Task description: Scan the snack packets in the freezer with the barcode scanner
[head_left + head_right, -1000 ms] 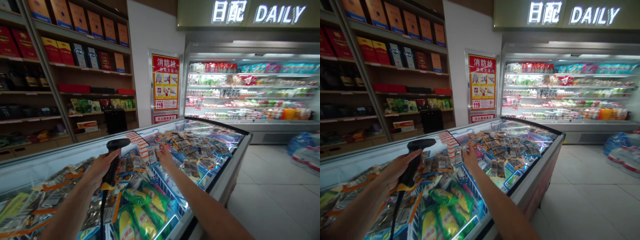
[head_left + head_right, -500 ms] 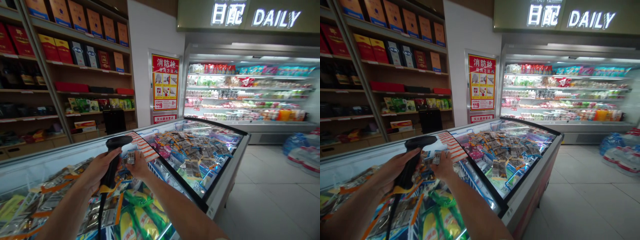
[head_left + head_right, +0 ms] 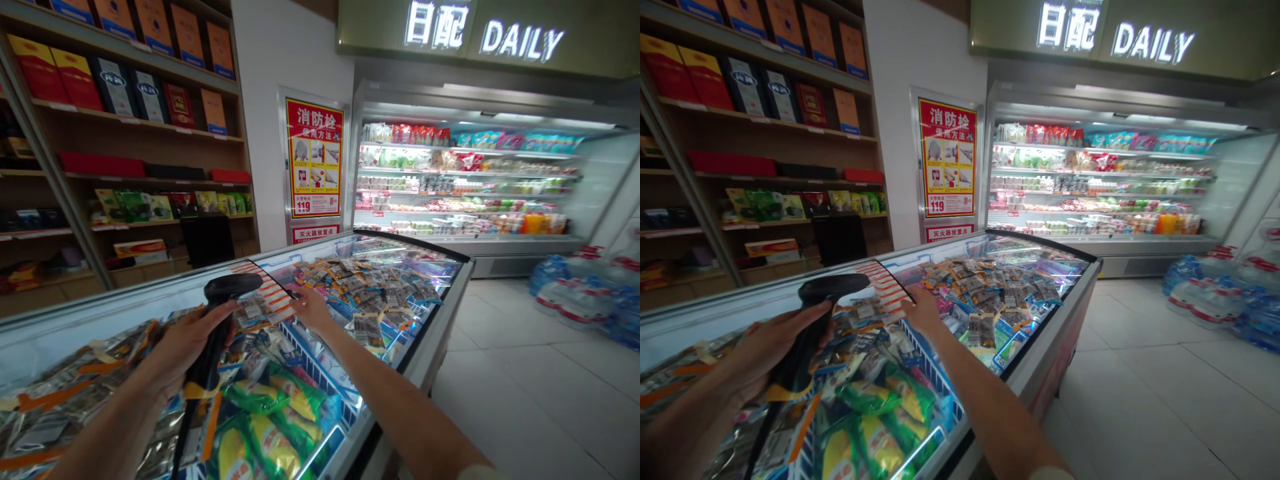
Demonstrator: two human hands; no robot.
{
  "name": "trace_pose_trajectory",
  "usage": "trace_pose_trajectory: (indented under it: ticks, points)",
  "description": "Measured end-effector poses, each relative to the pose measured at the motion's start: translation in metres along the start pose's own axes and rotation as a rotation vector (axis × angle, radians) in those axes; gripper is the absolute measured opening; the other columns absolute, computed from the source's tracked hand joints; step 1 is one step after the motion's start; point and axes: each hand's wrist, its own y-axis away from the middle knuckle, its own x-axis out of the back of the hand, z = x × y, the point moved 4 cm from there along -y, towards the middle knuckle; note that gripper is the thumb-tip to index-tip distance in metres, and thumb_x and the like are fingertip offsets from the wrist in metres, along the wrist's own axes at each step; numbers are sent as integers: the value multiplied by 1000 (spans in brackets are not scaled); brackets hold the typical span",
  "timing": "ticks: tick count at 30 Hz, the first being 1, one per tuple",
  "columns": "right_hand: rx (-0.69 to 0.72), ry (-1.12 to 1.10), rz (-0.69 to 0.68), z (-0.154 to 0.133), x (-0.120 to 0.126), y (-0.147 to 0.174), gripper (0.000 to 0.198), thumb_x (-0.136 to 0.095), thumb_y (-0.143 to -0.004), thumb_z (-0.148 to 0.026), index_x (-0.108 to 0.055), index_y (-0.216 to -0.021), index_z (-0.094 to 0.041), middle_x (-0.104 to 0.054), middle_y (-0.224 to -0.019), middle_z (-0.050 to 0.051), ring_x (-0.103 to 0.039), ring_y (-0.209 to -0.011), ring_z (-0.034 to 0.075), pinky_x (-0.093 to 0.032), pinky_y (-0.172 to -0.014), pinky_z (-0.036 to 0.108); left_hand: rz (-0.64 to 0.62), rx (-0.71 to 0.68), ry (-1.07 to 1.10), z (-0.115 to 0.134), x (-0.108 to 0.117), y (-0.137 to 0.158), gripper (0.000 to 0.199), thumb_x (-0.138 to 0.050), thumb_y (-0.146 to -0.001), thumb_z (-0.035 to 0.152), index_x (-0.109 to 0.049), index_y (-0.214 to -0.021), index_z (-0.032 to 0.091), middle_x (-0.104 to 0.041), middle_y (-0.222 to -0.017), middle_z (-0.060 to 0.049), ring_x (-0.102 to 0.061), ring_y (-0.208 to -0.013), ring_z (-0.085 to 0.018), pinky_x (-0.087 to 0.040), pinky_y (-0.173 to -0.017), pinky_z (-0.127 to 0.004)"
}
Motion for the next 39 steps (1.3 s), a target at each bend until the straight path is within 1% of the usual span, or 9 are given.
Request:
trace_pose_trajectory:
  ticks: [3, 6, 10, 12, 15, 21, 27, 32, 39]
  points:
    - [-91, 192, 58, 24, 61, 24, 37, -56, -70, -26, -60, -103, -11, -61, -104, 14, -53, -100, 28, -37, -87, 39, -61, -29, -28, -2, -15, -1, 42, -55, -61, 57, -52, -56, 15, -52, -47, 1, -45, -45, -9, -34, -45, -20]
    - [-246, 570, 92, 43, 112, 54, 38, -52, -73, -35, -58, -104, -15, -60, -106, 12, -53, -100, 25, -38, -84, 36, -103, -28, -62, -3, -31, -1, 44, -53, -61, 59, -52, -57, 15, -52, -47, 1, -45, -44, -9, -33, -45, -20]
    - [-464, 794, 23, 61, 141, 85, 52, -50, -68, -55, -57, -99, -14, -63, -94, 15, -58, -91, 30, -41, -73, 39, -150, -14, -76, -2, -49, -2, 44, -54, -62, 59, -50, -60, 15, -52, -46, 2, -45, -44, -9, -32, -44, -21]
    - [-499, 806, -2, 68, 140, 90, 57, -52, -65, -56, -55, -102, -13, -63, -95, 17, -57, -91, 31, -41, -71, 39, -171, -20, -57, -1, -56, -2, 42, -54, -63, 57, -50, -62, 15, -52, -46, 2, -45, -44, -9, -33, -45, -21]
    - [-482, 672, 12, 77, 132, 86, 56, -62, -60, -44, -53, -106, -14, -63, -96, 15, -57, -91, 29, -42, -69, 35, -183, -34, -8, -1, -65, -1, 39, -56, -64, 53, -50, -63, 15, -52, -48, 3, -45, -44, -9, -33, -45, -21]
    - [-400, 252, 10, 84, 117, 67, 20, -60, -61, -26, -62, -78, -16, -65, -69, 3, -60, -67, 19, -43, -58, 27, -221, -4, 11, -2, -75, 5, 40, -59, -60, 54, -51, -59, 15, -52, -48, 2, -46, -44, -10, -34, -45, -22]
    - [-194, -289, 226, 75, 95, 42, 31, -55, -64, -22, -56, -95, -18, -66, -87, 4, -60, -79, 19, -46, -68, 30, -251, 8, -16, -4, -75, 10, 42, -58, -59, 57, -51, -58, 15, -52, -47, 1, -46, -44, -11, -34, -45, -23]
    - [-166, -382, 233, 85, 75, 34, 25, -54, -63, -22, -56, -88, -17, -66, -85, 4, -60, -80, 19, -46, -73, 32, -233, -12, 20, 3, -76, 20, 40, -57, -60, 56, -50, -57, 16, -51, -47, 2, -44, -43, -10, -33, -45, -22]
    - [-189, -304, 242, 93, 81, 40, 19, -54, -64, -24, -56, -82, -17, -65, -77, 2, -59, -76, 19, -46, -70, 32, -289, -15, -21, 1, -79, 20, 41, -56, -62, 56, -51, -56, 16, -51, -48, 1, -44, -45, -10, -32, -47, -22]
